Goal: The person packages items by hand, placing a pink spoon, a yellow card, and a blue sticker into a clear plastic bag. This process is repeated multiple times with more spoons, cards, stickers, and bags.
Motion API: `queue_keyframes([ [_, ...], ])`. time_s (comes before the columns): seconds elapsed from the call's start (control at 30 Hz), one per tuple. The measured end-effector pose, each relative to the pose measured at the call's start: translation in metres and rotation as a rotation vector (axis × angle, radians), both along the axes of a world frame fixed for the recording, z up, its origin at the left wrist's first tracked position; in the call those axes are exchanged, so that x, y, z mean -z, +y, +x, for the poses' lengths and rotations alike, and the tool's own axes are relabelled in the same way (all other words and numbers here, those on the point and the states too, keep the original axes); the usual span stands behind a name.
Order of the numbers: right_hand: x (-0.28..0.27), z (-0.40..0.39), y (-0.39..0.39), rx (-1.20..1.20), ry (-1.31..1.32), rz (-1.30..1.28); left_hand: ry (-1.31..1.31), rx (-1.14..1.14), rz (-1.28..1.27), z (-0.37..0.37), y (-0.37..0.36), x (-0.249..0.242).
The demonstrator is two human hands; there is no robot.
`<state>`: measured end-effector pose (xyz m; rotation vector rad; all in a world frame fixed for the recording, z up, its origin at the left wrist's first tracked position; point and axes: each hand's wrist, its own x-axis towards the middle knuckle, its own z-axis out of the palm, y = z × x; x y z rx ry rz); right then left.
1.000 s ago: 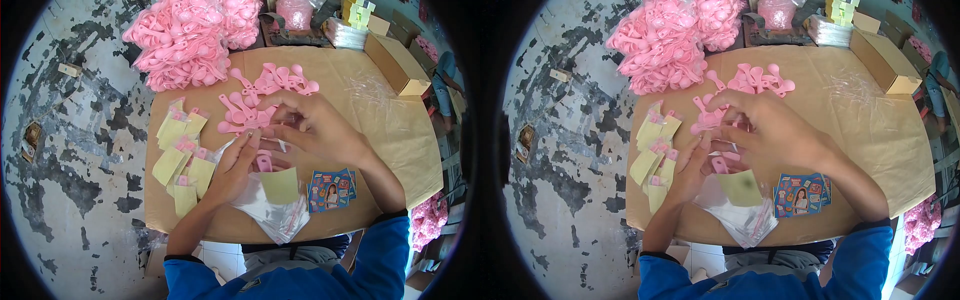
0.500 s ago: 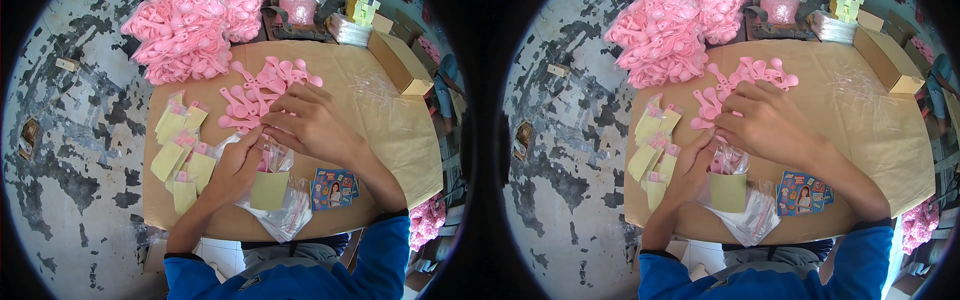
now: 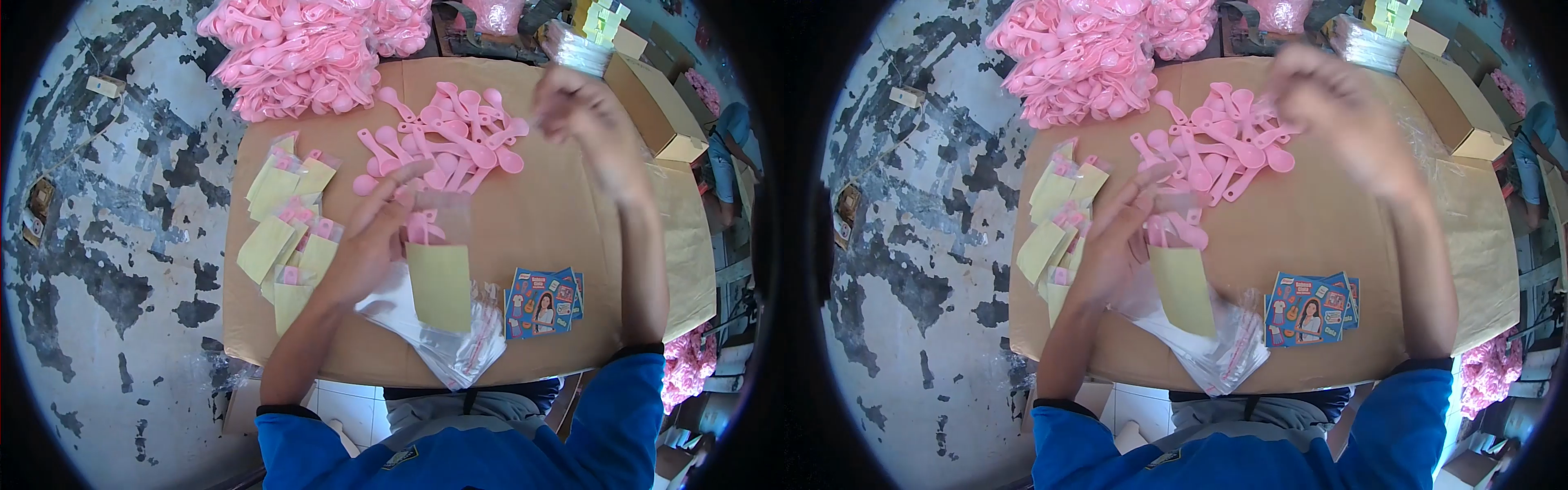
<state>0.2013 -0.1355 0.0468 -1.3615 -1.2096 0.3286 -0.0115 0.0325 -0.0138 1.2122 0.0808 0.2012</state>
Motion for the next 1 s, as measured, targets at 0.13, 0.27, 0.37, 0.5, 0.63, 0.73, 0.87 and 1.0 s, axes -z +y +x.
queue_keyframes([
  [0.13, 0.016, 0.113, -0.051, -0.239, 0.138, -0.246, 0.034, -0.096, -0.106, 0.006, 0.002, 0.006],
  [0.27, 0.049, 0.150, -0.065, 0.620, -0.758, -0.428, 0.080, -0.153, -0.091, 0.013, 0.006, 0.011],
  [0.37, 0.032, 0.119, -0.054, 0.744, -0.832, -0.191, 0.066, -0.194, 0.000, 0.013, 0.005, 0.015],
  [0.5, 0.025, 0.007, -0.007, 0.164, -0.224, -0.440, 0.033, -0.284, 0.073, 0.012, -0.003, 0.010],
  [0.63, 0.054, -0.053, 0.026, -0.256, 0.011, -0.409, 0.007, -0.269, 0.014, 0.010, -0.008, 0.003],
  [0.73, 0.063, -0.059, 0.029, -0.186, 0.130, -0.335, 0.042, -0.179, -0.198, 0.010, -0.003, 0.002],
  [0.87, 0.069, -0.056, 0.032, -0.140, 0.164, -0.233, 0.062, -0.235, -0.106, 0.012, -0.002, 0.017],
  [1.0, 0.066, -0.062, 0.031, -0.175, 0.204, -0.236, 0.036, -0.270, 0.044, 0.009, -0.011, 0.008],
])
